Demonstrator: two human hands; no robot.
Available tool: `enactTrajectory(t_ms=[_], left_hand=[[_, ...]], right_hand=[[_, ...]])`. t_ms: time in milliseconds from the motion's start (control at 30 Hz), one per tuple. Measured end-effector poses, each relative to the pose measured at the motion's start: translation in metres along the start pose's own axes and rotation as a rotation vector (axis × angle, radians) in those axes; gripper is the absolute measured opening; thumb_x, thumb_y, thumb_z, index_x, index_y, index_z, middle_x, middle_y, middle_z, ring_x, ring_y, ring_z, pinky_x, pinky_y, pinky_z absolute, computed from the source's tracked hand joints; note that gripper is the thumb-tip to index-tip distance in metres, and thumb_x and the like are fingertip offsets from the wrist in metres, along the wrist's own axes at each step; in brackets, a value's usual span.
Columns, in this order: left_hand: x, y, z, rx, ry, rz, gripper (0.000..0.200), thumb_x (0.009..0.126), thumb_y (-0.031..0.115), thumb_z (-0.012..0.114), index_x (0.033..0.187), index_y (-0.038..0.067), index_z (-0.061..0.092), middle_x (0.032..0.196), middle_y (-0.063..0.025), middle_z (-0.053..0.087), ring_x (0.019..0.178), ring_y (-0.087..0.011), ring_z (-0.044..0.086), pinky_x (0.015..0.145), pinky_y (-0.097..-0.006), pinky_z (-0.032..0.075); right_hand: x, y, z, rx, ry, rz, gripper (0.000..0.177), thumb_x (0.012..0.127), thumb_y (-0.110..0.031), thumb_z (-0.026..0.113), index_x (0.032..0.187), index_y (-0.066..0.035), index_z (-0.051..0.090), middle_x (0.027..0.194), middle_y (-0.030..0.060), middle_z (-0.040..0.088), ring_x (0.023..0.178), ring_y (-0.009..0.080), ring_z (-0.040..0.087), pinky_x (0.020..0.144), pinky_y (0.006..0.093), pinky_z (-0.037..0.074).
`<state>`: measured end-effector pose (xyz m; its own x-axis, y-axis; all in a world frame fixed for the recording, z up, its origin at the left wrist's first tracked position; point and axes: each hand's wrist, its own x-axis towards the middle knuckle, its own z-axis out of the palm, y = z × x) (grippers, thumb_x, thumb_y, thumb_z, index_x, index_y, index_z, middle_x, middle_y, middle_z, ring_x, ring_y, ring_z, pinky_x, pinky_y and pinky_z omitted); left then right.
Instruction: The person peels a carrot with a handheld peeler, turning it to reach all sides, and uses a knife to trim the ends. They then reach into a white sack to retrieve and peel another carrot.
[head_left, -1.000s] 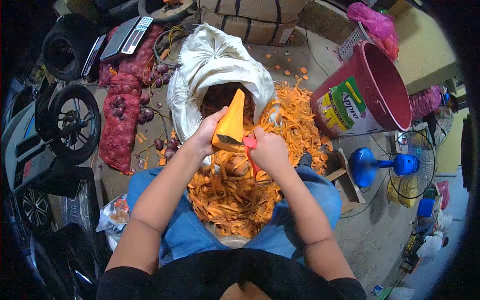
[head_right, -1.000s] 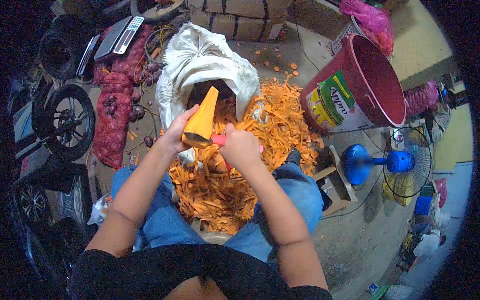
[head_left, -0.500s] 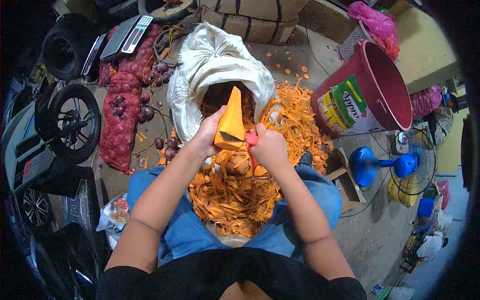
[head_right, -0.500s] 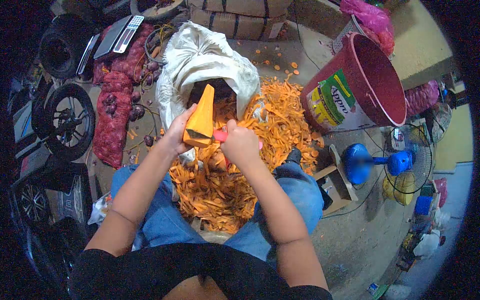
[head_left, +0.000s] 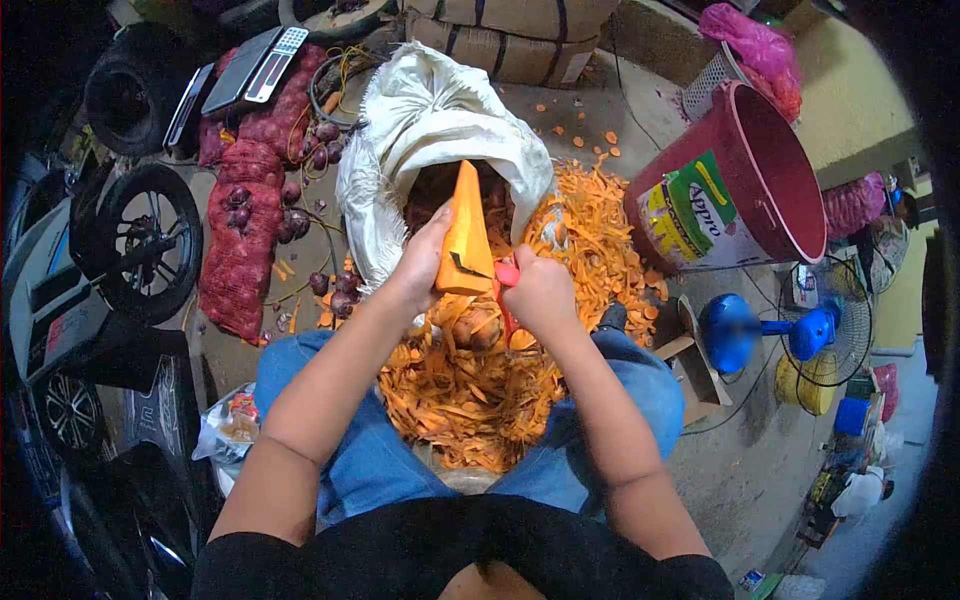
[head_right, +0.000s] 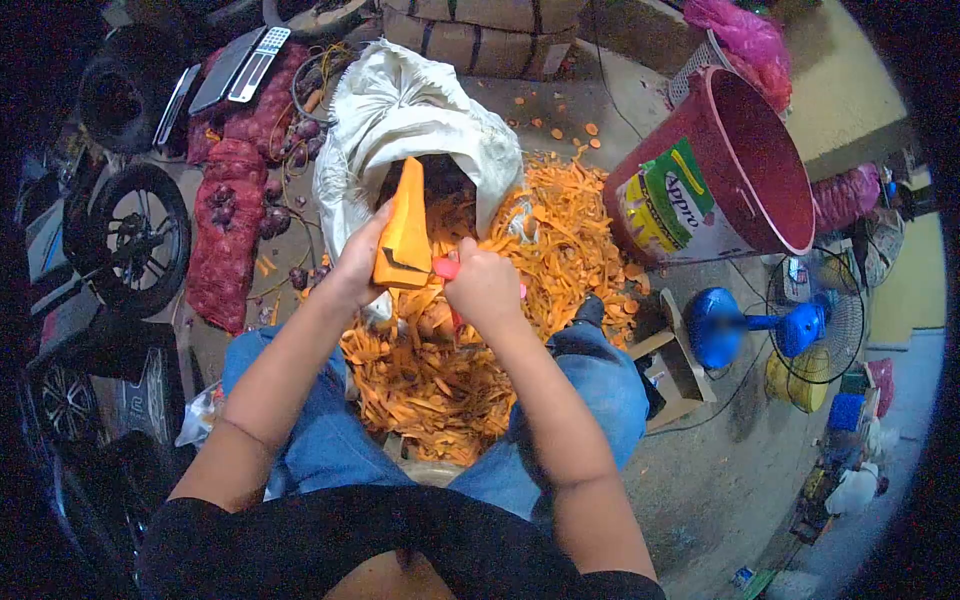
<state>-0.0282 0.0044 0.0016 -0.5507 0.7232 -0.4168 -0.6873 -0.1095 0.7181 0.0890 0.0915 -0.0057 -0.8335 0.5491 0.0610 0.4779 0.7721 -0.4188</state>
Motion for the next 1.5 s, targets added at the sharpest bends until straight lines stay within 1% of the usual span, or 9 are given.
enactTrajectory(t_ms=[67, 200, 400, 467, 700, 800, 967, 1133, 1500], left_hand=[[0.004, 0.004, -0.011, 0.014, -0.132, -0.362, 0.037, 0.083, 0.034, 0.031, 0.111, 0.011, 0.037, 0.088, -0.0033, 0.052, 0.074, -0.0148, 0.053, 0.067, -0.0295, 0.045], [-0.014, -0.007, 0.008, 0.027, -0.099, -0.14, 0.036, 0.083, 0.037, 0.03, 0.103, 0.009, 0.042, 0.085, -0.0052, 0.054, 0.075, -0.0162, 0.054, 0.066, -0.031, 0.045], [-0.009, -0.014, -0.004, 0.039, -0.154, -0.214, 0.038, 0.083, 0.037, 0.031, 0.102, 0.007, 0.043, 0.089, -0.0069, 0.053, 0.076, -0.0156, 0.054, 0.067, -0.0303, 0.045], [-0.032, -0.01, 0.013, 0.102, -0.204, -0.219, 0.038, 0.083, 0.036, 0.032, 0.103, 0.005, 0.043, 0.093, -0.0075, 0.053, 0.078, -0.015, 0.054, 0.068, -0.0291, 0.045], [-0.047, -0.006, 0.003, 0.013, -0.358, -0.48, 0.036, 0.082, 0.026, 0.038, 0.111, 0.004, 0.038, 0.092, -0.0063, 0.053, 0.074, -0.0133, 0.055, 0.065, -0.0255, 0.046], [-0.036, -0.001, -0.007, 0.059, -0.374, -0.362, 0.035, 0.08, 0.026, 0.04, 0.107, 0.003, 0.037, 0.086, -0.0106, 0.053, 0.071, -0.0191, 0.056, 0.062, -0.0293, 0.047], [-0.027, 0.004, -0.012, 0.032, -0.242, -0.374, 0.034, 0.079, 0.028, 0.038, 0.1, 0.001, 0.041, 0.081, -0.0133, 0.054, 0.071, -0.0244, 0.057, 0.062, -0.0333, 0.048], [-0.017, 0.004, -0.008, -0.115, -0.21, -0.37, 0.035, 0.081, 0.03, 0.035, 0.098, 0.001, 0.045, 0.084, -0.0129, 0.055, 0.072, -0.0218, 0.056, 0.064, -0.0324, 0.047], [0.0, -0.002, -0.008, -0.086, -0.093, -0.315, 0.039, 0.081, 0.035, 0.034, 0.097, 0.002, 0.046, 0.082, -0.0119, 0.055, 0.071, -0.0199, 0.056, 0.063, -0.0307, 0.046]], right_hand=[[0.001, 0.0, 0.0, -0.017, -0.008, -0.006, 0.013, 0.06, -0.01, 0.054, 0.07, -0.003, 0.049, 0.054, 0.0152, 0.052, 0.053, 0.0304, 0.054, 0.051, 0.0388, 0.043], [0.006, 0.008, 0.001, -0.035, -0.01, 0.053, 0.015, 0.06, -0.011, 0.054, 0.07, -0.002, 0.049, 0.055, 0.0157, 0.052, 0.053, 0.0306, 0.054, 0.051, 0.0389, 0.043], [0.012, 0.013, 0.006, -0.037, 0.046, 0.054, 0.016, 0.062, -0.015, 0.053, 0.068, -0.001, 0.05, 0.056, 0.0168, 0.053, 0.056, 0.031, 0.054, 0.053, 0.0388, 0.043], [0.021, 0.028, 0.007, -0.015, 0.094, 0.249, 0.021, 0.065, -0.02, 0.051, 0.064, 0.001, 0.051, 0.06, 0.0189, 0.054, 0.058, 0.0327, 0.054, 0.054, 0.0393, 0.043], [0.036, 0.09, 0.034, 0.345, 0.081, 0.464, 0.024, 0.067, -0.021, 0.045, 0.067, 0.002, 0.053, 0.066, 0.0222, 0.053, 0.066, 0.0365, 0.052, 0.059, 0.0416, 0.04], [0.039, 0.079, 0.018, 0.386, 0.01, 0.63, 0.022, 0.067, -0.02, 0.045, 0.066, 0.001, 0.052, 0.066, 0.0214, 0.053, 0.064, 0.0344, 0.051, 0.058, 0.0382, 0.039], [0.04, 0.071, -0.009, 0.381, 0.069, 0.554, 0.024, 0.07, -0.023, 0.047, 0.067, 0.0, 0.052, 0.063, 0.0194, 0.053, 0.061, 0.032, 0.052, 0.055, 0.0375, 0.039], [0.013, 0.023, -0.026, 0.081, -0.03, 0.106, 0.02, 0.069, -0.021, 0.048, 0.074, -0.002, 0.05, 0.063, 0.0199, 0.053, 0.063, 0.0332, 0.053, 0.057, 0.0408, 0.042], [-0.006, -0.004, -0.029, -0.074, -0.204, 0.064, 0.014, 0.064, -0.014, 0.049, 0.071, -0.002, 0.047, 0.06, 0.0189, 0.052, 0.059, 0.0339, 0.052, 0.056, 0.0421, 0.041]])
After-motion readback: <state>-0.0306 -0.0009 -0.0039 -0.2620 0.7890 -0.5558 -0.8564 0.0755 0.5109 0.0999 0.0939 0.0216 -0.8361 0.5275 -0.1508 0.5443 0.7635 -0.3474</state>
